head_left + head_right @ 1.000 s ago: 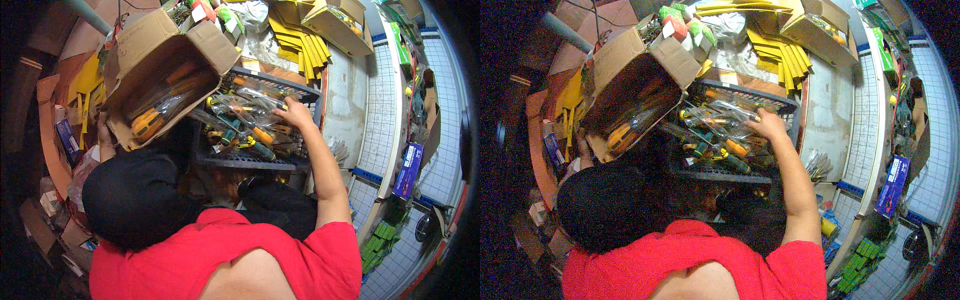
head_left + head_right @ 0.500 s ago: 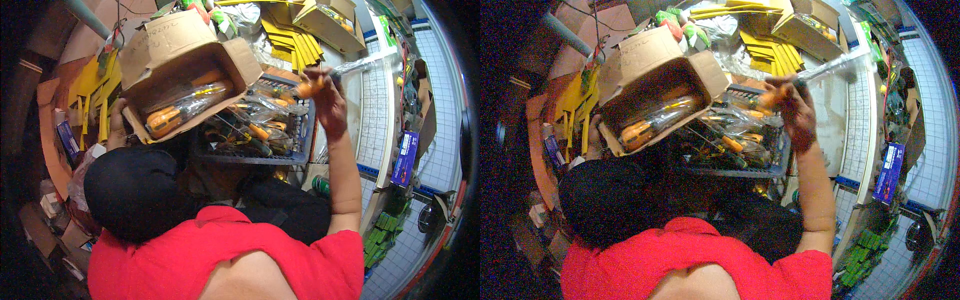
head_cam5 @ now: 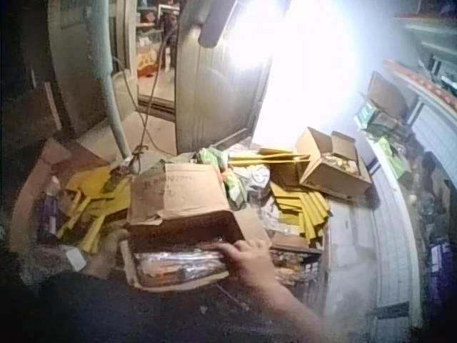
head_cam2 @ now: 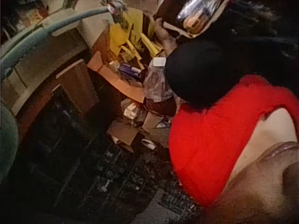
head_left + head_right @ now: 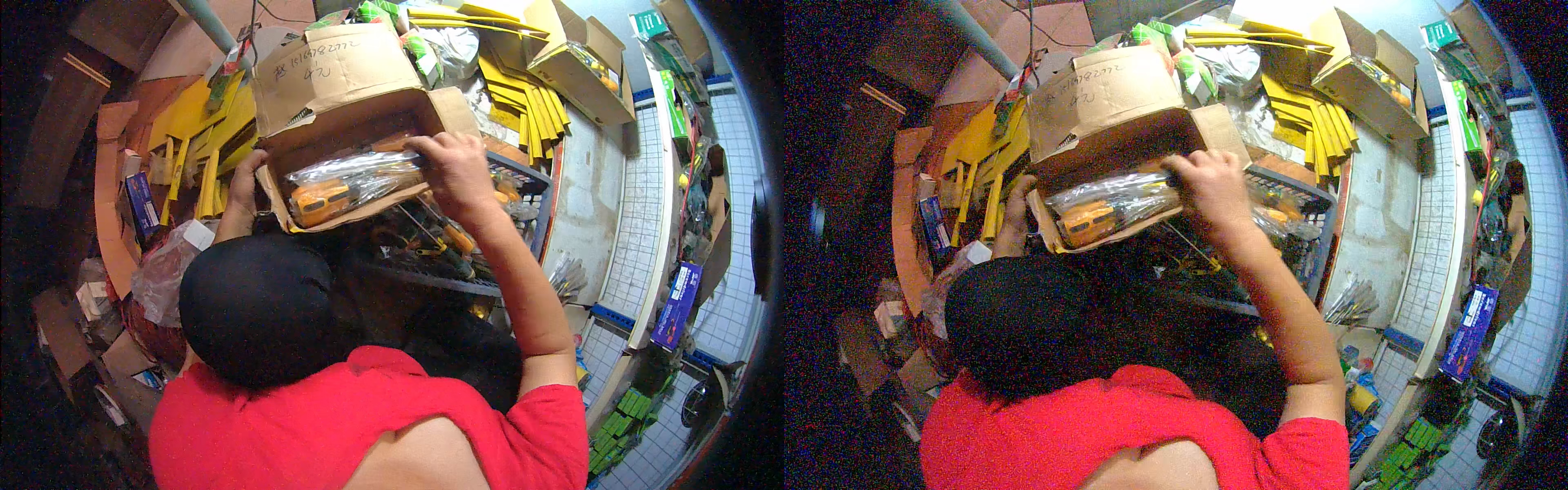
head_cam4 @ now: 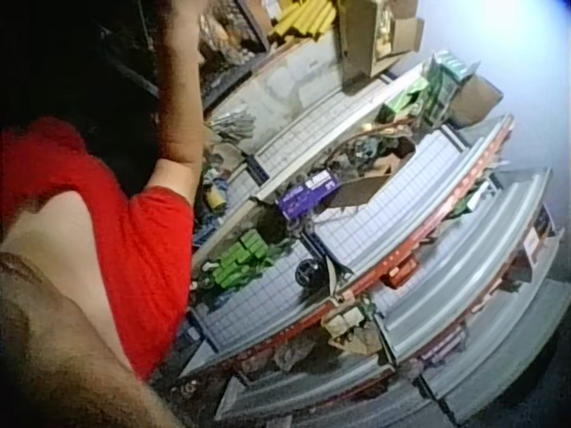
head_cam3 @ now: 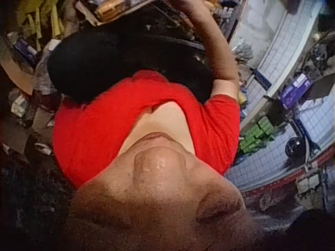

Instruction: The person sorts screwdrivers from a plastic crate into a cardboard box, handling individual tools and plastic-wrapped bundles.

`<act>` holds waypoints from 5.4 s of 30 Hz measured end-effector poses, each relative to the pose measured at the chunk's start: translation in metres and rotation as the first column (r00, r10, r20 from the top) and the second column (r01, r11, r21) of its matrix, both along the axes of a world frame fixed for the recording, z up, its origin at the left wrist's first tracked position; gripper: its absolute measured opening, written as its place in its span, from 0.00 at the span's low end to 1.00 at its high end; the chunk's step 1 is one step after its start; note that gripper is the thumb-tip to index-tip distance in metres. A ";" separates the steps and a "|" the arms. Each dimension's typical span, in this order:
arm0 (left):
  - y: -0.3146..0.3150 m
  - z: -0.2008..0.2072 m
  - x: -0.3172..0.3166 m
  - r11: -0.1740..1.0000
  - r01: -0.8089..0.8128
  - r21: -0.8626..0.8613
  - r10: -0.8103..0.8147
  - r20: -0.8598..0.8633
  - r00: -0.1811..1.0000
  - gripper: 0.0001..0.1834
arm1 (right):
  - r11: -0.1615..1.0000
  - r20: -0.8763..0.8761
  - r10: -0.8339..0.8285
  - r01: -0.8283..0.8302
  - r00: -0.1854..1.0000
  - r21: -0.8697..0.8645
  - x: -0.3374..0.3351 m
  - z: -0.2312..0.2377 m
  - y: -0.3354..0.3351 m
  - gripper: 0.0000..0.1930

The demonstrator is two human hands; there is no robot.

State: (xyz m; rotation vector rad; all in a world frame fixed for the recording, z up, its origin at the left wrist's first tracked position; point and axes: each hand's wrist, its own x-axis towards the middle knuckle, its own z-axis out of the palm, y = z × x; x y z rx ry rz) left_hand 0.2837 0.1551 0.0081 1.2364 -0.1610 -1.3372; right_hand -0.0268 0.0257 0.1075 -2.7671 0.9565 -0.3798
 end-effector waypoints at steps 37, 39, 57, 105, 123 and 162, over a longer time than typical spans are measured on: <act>0.025 -0.053 0.059 0.996 0.054 -0.072 -0.061 -0.102 0.993 0.23 | 0.945 -0.382 -0.229 0.299 0.895 0.134 -0.171 -0.153 -0.050 0.17; 0.022 -0.045 0.051 0.994 0.060 -0.088 -0.071 -0.124 0.990 0.23 | 0.947 -0.386 -0.232 0.297 0.893 0.120 -0.175 -0.154 -0.050 0.18; 0.005 -0.035 0.037 0.999 -0.011 -0.033 0.007 -0.107 0.994 0.21 | 0.996 0.094 -0.015 0.023 0.995 -0.088 -0.118 0.022 -0.062 0.09; 0.005 -0.035 0.043 0.998 0.039 -0.053 -0.033 0.106 0.994 0.14 | -0.045 -0.006 -0.999 -0.928 0.046 0.371 0.017 -0.019 0.035 0.25; 0.021 -0.049 0.044 0.998 0.066 -0.011 -0.067 -0.130 0.989 0.20 | 0.861 -0.579 -0.333 0.490 0.744 0.136 -0.147 -0.131 -0.037 0.30; 0.006 -0.049 0.030 0.997 0.049 -0.062 -0.038 0.164 0.986 0.17 | 0.993 0.371 0.118 -0.112 0.921 -0.038 -0.023 0.011 -0.063 0.19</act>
